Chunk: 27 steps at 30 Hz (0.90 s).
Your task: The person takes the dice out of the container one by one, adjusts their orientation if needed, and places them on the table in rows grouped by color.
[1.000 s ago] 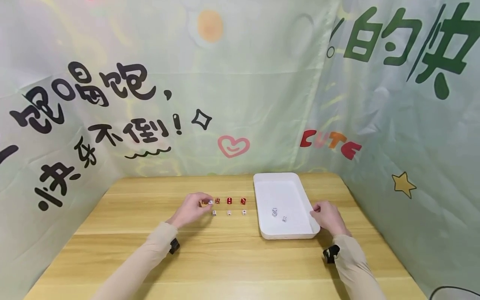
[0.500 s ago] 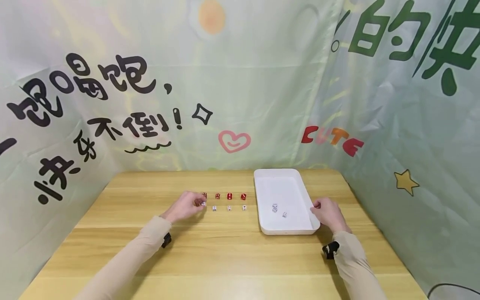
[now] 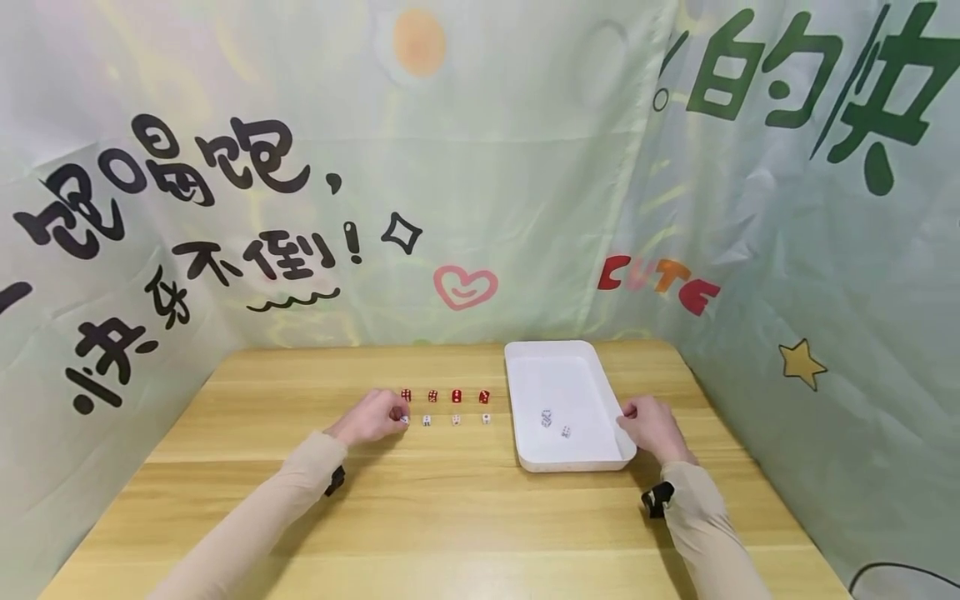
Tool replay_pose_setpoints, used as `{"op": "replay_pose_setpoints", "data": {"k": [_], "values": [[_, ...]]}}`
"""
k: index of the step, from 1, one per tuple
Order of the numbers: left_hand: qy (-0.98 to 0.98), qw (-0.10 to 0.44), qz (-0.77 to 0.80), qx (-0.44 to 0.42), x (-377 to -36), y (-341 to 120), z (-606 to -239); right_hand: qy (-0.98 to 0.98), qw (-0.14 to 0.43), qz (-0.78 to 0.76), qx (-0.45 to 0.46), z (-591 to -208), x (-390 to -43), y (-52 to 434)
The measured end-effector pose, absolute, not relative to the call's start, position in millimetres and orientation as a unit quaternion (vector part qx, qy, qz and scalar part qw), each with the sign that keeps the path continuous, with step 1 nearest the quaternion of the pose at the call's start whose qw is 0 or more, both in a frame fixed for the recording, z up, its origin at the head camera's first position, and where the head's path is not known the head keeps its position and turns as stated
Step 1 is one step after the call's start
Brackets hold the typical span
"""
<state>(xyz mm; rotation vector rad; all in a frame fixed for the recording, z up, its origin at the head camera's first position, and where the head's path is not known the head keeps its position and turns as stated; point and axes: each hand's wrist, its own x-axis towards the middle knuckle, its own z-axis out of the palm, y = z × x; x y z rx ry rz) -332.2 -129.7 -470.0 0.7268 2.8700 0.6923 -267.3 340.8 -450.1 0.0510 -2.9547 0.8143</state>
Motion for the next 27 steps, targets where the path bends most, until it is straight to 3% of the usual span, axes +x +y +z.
{"op": "replay_pose_setpoints", "data": {"k": [27], "values": [[0.935, 0.071, 0.242, 0.248, -339.7, -126.2, -452.3, -0.962, 0.028, 0.272, 0.003, -453.6, -268.8, 343.2]]}}
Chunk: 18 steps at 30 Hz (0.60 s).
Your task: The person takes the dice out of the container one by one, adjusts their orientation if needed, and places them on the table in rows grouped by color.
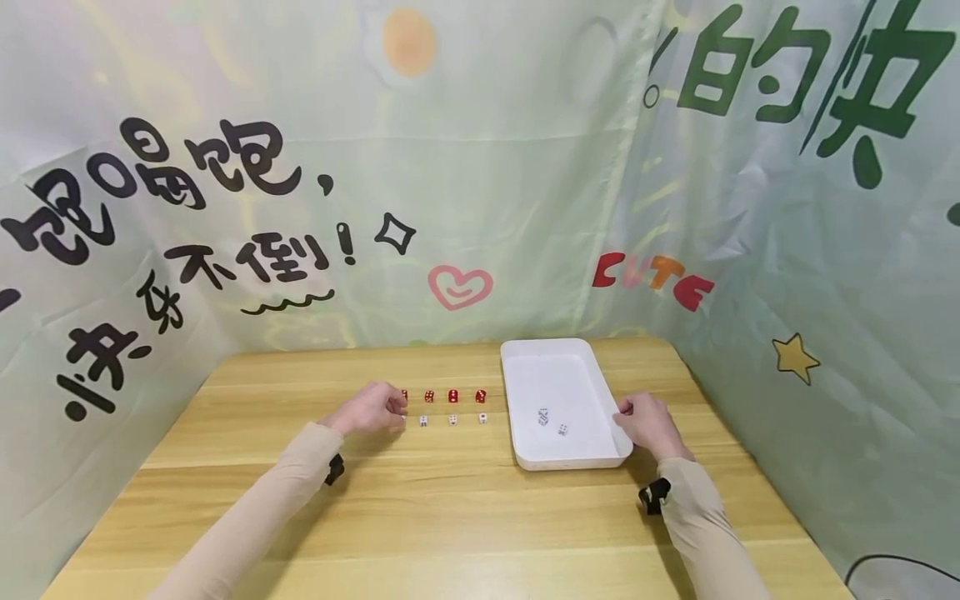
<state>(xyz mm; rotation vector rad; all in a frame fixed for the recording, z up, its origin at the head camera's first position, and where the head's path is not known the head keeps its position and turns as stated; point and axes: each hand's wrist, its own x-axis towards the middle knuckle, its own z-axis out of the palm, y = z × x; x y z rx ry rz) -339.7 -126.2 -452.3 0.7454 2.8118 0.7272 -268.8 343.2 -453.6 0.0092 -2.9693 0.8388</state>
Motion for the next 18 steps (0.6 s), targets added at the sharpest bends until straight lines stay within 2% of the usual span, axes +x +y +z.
{"op": "replay_pose_setpoints", "data": {"k": [8, 18], "values": [[0.919, 0.046, 0.269, 0.286, -340.1, -109.0, -436.1, -0.962, 0.04, 0.271, 0.014, -451.7, -267.8, 341.7], [0.906, 0.032, 0.272, 0.324, -340.8, -60.9, -432.1, -0.961, 0.038, 0.274, 0.017, -448.4, -264.2, 339.5]]}}
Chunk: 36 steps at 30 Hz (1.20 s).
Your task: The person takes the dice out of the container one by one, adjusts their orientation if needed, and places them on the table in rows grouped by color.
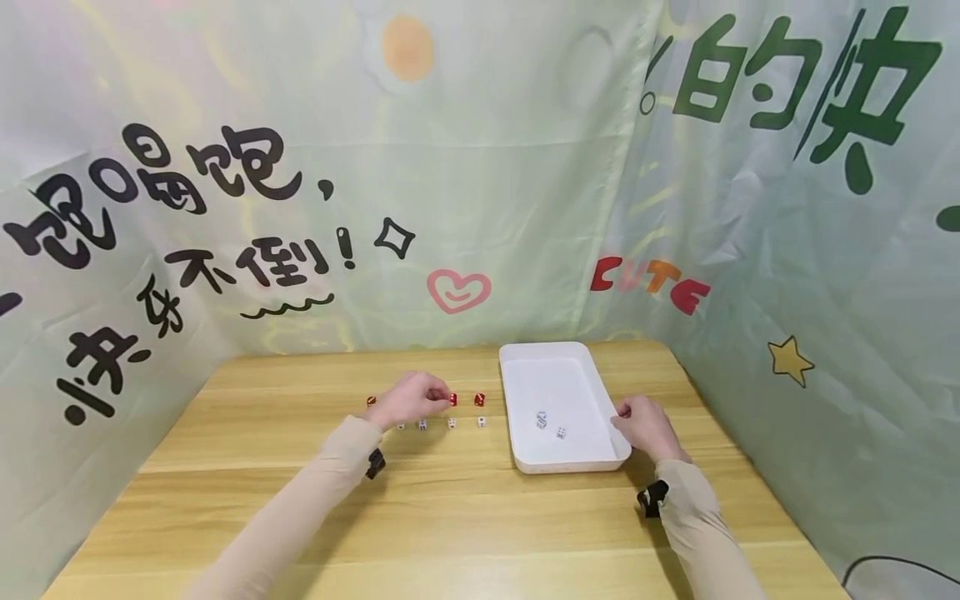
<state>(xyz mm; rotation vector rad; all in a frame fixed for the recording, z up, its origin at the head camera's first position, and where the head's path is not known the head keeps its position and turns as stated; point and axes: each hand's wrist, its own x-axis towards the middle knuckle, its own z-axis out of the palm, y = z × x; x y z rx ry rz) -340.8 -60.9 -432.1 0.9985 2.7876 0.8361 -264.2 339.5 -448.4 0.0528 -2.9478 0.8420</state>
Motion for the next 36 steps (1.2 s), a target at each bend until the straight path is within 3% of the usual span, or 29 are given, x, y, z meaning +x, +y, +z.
{"op": "replay_pose_setpoints", "data": {"k": [19, 36], "values": [[0.901, -0.005, 0.232, 0.366, -327.5, 51.2, -439.4, -0.962, 0.038, 0.269, 0.002, -449.1, -263.1, 343.8], [0.92, -0.02, 0.132, 0.368, -319.2, 86.7, -456.1, -0.963, 0.038, 0.267, 0.001, -452.7, -264.7, 340.6]]}}
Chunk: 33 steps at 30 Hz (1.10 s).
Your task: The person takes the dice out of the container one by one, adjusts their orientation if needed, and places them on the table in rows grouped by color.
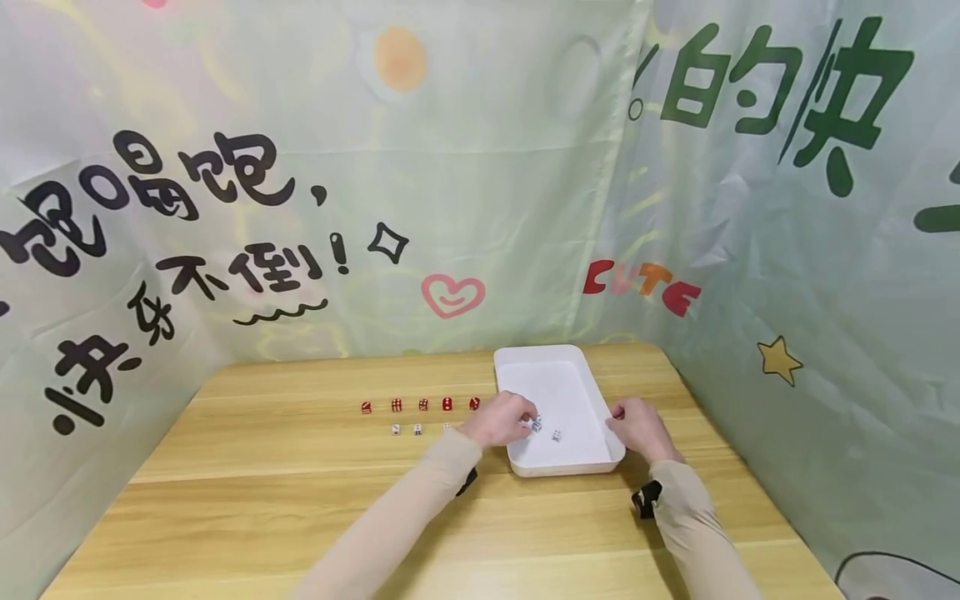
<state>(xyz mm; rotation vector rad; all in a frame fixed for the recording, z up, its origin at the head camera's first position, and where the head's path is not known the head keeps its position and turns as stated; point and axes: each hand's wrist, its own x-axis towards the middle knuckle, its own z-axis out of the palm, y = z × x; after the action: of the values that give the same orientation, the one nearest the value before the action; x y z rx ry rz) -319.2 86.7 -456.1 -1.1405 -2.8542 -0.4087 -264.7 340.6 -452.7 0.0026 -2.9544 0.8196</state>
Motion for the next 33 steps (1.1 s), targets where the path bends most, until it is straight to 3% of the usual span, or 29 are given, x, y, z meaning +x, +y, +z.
{"op": "replay_pose_setpoints", "data": {"k": [24, 33], "values": [[-0.946, 0.026, -0.082, -0.311, -322.6, 106.2, -465.6, -0.963, 0.031, 0.267, -0.004, -449.0, -266.7, 339.2], [-0.945, 0.008, -0.141, -0.294, -322.2, 105.1, -469.4, -0.962, 0.032, 0.271, -0.002, -452.1, -264.7, 340.6]]}}
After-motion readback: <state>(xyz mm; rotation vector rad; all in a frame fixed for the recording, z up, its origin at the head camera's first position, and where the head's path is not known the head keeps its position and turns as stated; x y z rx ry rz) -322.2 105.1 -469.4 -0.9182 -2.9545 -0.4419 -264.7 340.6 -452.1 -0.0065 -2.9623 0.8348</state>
